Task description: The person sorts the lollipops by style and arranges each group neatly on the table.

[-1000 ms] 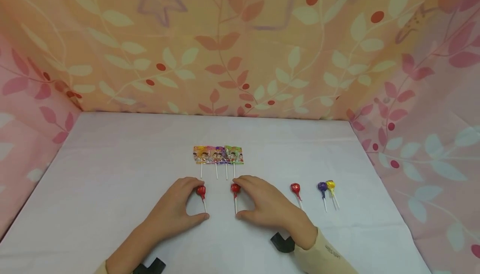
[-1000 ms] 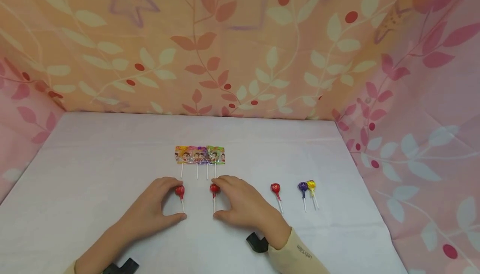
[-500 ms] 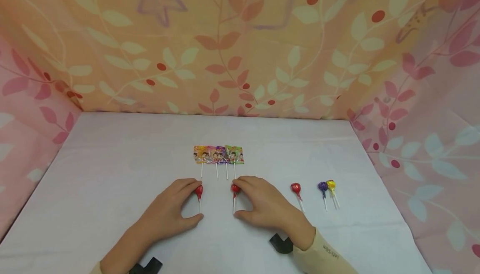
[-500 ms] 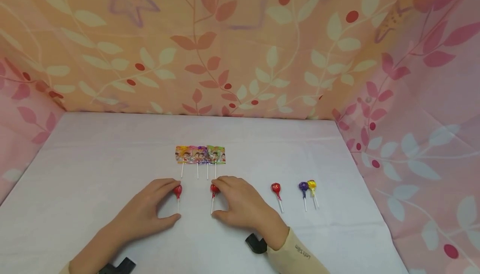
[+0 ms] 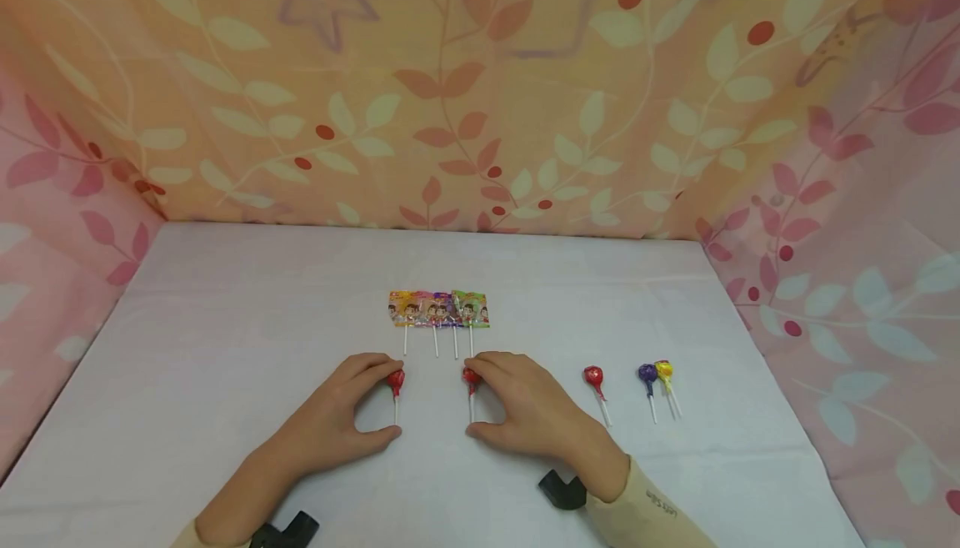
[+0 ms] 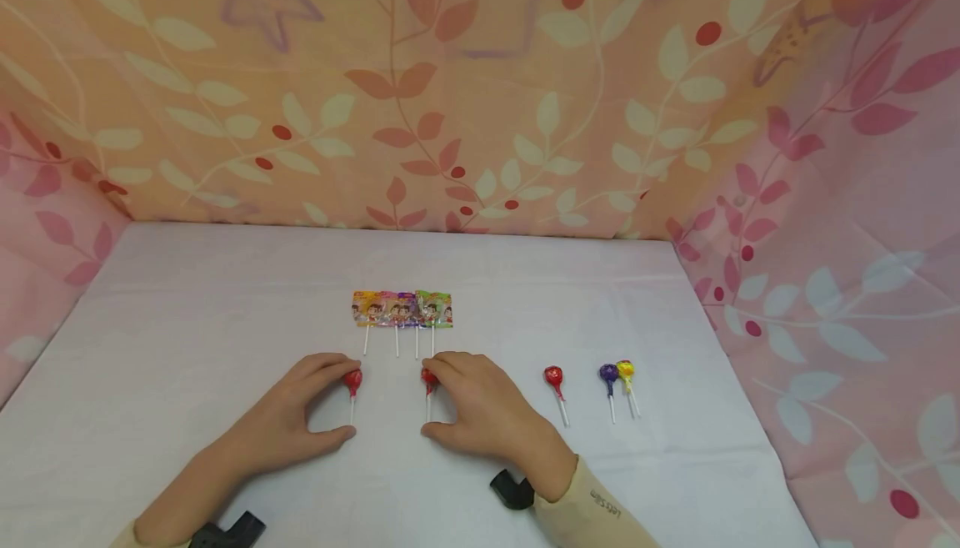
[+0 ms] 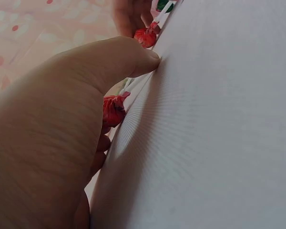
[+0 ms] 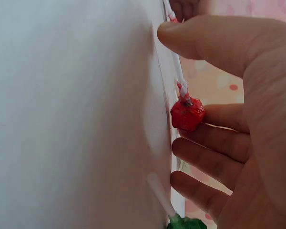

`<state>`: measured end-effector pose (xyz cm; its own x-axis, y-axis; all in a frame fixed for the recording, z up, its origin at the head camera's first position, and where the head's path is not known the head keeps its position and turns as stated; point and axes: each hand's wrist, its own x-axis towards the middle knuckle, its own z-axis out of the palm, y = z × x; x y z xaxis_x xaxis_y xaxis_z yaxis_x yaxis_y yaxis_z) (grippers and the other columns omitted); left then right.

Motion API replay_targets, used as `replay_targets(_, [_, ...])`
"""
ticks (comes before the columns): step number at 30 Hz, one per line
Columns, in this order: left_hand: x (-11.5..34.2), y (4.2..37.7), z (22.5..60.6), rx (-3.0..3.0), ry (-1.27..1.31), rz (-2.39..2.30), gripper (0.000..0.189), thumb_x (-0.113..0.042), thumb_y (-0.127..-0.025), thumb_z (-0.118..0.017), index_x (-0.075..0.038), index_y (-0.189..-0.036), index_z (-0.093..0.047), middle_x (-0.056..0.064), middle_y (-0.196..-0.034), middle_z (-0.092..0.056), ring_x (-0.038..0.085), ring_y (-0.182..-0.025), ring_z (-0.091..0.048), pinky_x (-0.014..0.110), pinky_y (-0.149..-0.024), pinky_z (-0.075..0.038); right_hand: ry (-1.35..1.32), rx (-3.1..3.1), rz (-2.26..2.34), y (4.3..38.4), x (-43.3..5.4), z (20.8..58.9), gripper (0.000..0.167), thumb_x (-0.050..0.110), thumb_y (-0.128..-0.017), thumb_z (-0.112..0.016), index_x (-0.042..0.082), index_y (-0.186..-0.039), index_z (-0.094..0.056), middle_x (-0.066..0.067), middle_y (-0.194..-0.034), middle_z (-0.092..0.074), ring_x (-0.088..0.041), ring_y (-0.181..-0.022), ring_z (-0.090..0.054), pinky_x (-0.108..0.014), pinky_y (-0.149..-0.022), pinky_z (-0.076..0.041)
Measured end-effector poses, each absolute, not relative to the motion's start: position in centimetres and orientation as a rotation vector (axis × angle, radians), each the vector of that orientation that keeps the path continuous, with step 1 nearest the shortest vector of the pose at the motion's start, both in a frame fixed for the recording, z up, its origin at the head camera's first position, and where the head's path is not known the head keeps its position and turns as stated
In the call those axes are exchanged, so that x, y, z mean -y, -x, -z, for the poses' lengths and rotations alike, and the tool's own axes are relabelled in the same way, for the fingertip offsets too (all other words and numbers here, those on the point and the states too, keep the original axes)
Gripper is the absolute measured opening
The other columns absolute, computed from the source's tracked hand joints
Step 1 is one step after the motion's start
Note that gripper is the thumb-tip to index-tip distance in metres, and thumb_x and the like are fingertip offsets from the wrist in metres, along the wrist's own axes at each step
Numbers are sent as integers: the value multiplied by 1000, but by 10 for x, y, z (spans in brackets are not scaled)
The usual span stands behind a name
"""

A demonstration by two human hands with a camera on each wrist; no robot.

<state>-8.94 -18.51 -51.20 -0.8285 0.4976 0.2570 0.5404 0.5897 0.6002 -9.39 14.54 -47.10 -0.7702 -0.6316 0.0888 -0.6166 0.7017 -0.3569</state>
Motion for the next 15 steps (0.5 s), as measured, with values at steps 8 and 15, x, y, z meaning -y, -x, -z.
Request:
replay_targets(8, [186,89,515,2755,888,1091,85,-34,-77,-102,-17,-152,-65,-7,-151,-56,17,-140,-53,34,-116,-50,1040,-2848,690,94,-138,468,81,44,-88,-90,10,-154,-60,-2,-154,-61,-19,-145,-54,-40,-121,-46])
replay_targets(15, [185,91,517,2745,904,1091,85,-35,-77,-102,-19,-152,-65,-8,-152,-56,17,-141,-53,34,-117,-49,1101,-2839,735,97,-129,470,80,43,-91,-89,8,-156,-58,0,-156,-59,-16,-148,-51,-38,-123,-44])
